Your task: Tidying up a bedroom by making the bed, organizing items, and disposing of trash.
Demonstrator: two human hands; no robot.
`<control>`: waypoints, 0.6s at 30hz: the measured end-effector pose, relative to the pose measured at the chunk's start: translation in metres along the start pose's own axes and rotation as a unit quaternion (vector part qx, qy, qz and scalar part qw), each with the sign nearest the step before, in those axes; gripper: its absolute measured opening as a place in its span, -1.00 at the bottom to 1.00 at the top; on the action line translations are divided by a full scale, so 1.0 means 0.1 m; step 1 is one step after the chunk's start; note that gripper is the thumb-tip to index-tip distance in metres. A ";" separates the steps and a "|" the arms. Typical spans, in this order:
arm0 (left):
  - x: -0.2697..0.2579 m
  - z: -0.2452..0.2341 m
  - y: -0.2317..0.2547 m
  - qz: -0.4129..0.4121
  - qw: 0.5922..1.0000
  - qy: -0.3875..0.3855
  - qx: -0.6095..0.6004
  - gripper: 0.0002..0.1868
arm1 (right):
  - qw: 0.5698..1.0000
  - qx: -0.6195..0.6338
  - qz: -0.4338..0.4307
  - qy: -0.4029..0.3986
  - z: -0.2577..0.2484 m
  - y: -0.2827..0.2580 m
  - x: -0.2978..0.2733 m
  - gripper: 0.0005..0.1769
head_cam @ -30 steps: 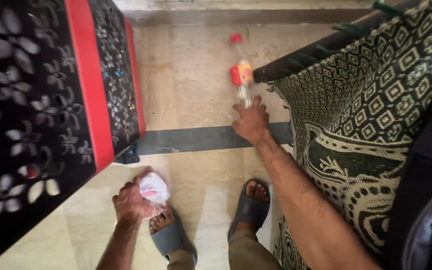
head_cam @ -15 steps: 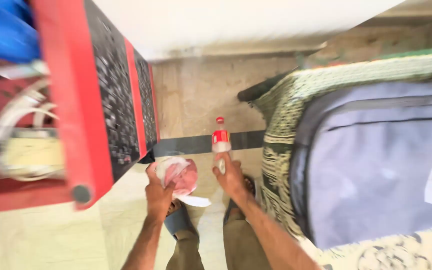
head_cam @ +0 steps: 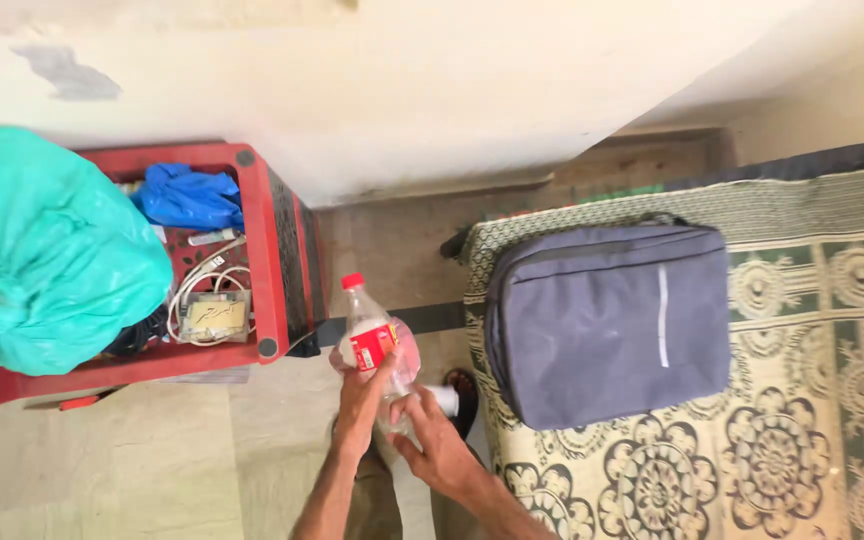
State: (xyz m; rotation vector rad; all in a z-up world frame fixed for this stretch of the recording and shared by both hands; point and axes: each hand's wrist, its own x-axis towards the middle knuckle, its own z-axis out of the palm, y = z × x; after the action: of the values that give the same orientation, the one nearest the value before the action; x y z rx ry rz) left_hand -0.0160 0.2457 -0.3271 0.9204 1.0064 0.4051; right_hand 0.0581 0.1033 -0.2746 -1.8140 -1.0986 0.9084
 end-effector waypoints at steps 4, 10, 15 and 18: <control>-0.14 0.10 0.20 -0.196 0.975 0.053 0.093 -0.46 | 0.997 0.001 -0.060 -0.038 -0.29 -0.25 -0.02 -0.57; -0.12 0.07 0.23 -0.117 0.982 0.149 -0.017 -0.43 | 0.964 -0.140 0.212 0.075 -0.46 0.09 0.00 -0.09; -0.25 0.03 0.54 -0.062 0.981 0.150 0.105 -0.42 | 0.966 -0.169 0.136 0.141 -0.30 1.31 0.01 -0.09; -0.28 -0.13 0.39 -0.049 0.973 0.158 0.163 -0.43 | 0.962 -0.162 0.202 0.084 -0.25 1.47 0.15 -0.15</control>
State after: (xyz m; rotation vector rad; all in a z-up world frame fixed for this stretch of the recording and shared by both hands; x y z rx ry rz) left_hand -0.0372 0.2556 -0.2826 1.1159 1.4349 0.3118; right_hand 0.1347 0.0673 -0.3983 -2.3992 -0.8160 0.8164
